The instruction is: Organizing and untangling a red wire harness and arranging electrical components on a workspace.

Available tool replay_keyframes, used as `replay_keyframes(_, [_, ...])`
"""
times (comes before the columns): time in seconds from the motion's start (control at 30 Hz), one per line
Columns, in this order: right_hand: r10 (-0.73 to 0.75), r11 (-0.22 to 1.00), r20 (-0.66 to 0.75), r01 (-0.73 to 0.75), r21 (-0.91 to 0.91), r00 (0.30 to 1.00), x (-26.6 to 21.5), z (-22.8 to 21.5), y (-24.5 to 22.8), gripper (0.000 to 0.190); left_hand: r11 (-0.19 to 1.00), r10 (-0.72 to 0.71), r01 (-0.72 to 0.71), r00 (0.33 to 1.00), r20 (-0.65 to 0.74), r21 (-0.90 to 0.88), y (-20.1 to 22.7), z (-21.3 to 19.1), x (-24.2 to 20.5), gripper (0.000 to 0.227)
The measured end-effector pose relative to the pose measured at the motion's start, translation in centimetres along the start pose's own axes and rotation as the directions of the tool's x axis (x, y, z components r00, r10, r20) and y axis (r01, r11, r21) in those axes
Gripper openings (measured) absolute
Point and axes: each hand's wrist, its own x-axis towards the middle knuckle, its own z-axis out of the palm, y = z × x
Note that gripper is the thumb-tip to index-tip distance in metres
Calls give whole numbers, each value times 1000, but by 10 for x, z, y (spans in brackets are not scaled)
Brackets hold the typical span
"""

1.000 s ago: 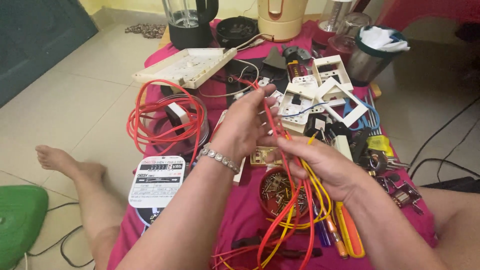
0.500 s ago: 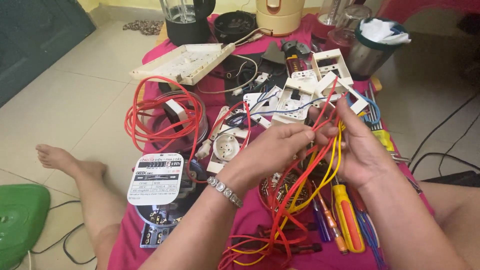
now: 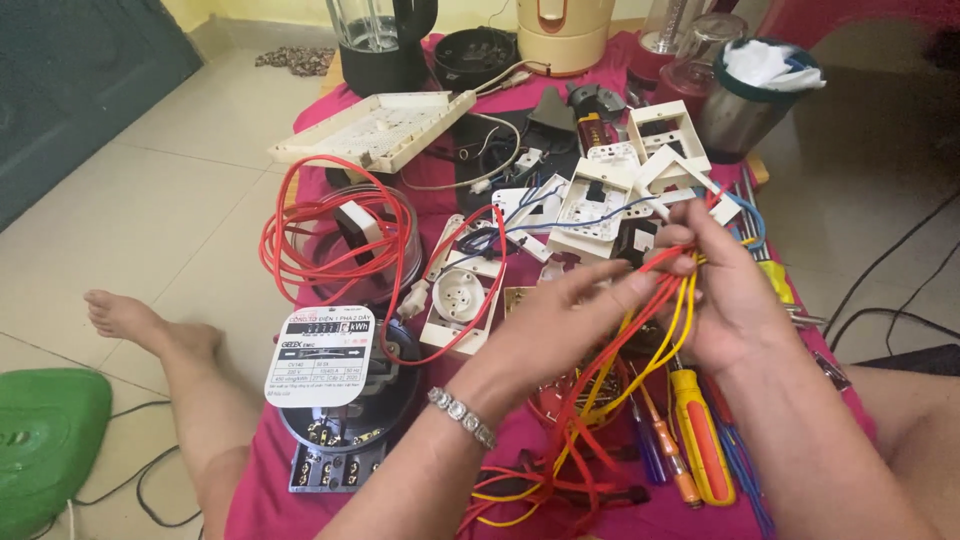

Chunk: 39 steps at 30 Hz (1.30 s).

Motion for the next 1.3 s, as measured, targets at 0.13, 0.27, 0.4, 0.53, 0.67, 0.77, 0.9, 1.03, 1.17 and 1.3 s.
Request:
replay_keyframes(0.13, [-26, 991, -71, 35, 130, 997, 9, -22, 1, 16, 970, 95, -56, 983, 155, -235, -23, 21, 0, 56])
replay_keyframes(0.27, [20, 899, -2, -17, 437, 1000, 12, -30, 3, 11, 974, -40, 67, 991, 127, -217, -27, 34, -6, 54])
replay_keyframes(0.4, [-10, 908, -131, 64, 415, 991, 21, -31, 5, 11, 787, -43, 175, 972, 230, -591, -45, 45, 1, 40])
replay_keyframes(0.53, [-48, 916, -289, 158, 370, 956, 32, -50, 5, 11, 555, 109, 227, 934, 341, -800, -63, 28, -2, 57])
replay_keyframes(0.67, [6, 889, -430, 192, 416, 903, 23, -32, 4, 15, 626, -19, 169, 979, 202, -762, -62, 6, -3, 49])
replay_keyframes(0.77, [24, 899, -360, 137, 415, 933, 16, -17, 3, 12, 645, -166, 129, 986, 26, -753, -61, -5, 7, 28])
replay_keyframes(0.9, [-1, 995, -243, -23, -95, 970, 5, 9, -2, 24, 614, -311, 30, 927, -207, -789, -60, -16, 16, 14])
replay_keyframes(1.03, [-25, 965, -316, -59, -254, 948, -1, 7, -3, 32, 764, -249, 29, 935, -253, -644, -63, -22, 14, 16])
replay_keyframes(1.17, [24, 981, -444, -107, -163, 896, 3, -12, -8, 25, 993, -92, 108, 964, -249, 52, -55, -36, 10, 51])
replay_keyframes(1.3, [95, 995, -514, -93, 29, 853, 8, -36, -10, 23, 875, 138, 168, 812, -567, 454, -84, -52, 33, 65])
